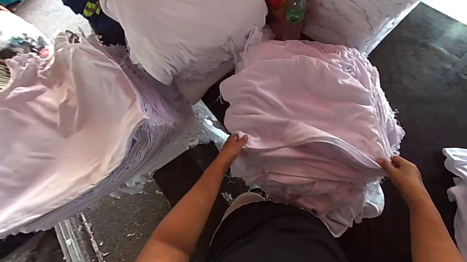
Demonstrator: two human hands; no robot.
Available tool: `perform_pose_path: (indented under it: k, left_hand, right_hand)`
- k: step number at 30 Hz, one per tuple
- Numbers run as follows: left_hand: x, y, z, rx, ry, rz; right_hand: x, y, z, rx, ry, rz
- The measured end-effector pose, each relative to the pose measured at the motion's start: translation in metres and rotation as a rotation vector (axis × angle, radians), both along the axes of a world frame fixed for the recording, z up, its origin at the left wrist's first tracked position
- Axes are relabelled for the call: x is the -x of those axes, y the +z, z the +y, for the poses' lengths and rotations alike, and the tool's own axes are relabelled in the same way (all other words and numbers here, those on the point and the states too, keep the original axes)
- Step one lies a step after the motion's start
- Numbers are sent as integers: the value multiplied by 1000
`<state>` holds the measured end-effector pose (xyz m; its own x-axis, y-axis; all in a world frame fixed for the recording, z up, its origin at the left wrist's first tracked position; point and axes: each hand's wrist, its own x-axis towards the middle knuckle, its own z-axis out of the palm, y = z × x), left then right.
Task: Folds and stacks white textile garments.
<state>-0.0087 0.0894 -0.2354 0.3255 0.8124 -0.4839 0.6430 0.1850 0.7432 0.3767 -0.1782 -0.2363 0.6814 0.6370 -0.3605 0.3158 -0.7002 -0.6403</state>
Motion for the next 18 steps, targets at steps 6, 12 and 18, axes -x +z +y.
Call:
perform_pose_path:
  k: [6,12,18]
  left_hand:
    - [-11,-7,9,38,114,-184]
    - [-23,23,14,218,40,-418]
    - [0,42,3,349,296,-433]
  right_hand:
    - [3,14,9,-27,-104,198]
    - [-15,50,14,-159,-149,185]
    - [-48,70,-4,-310,-252,200]
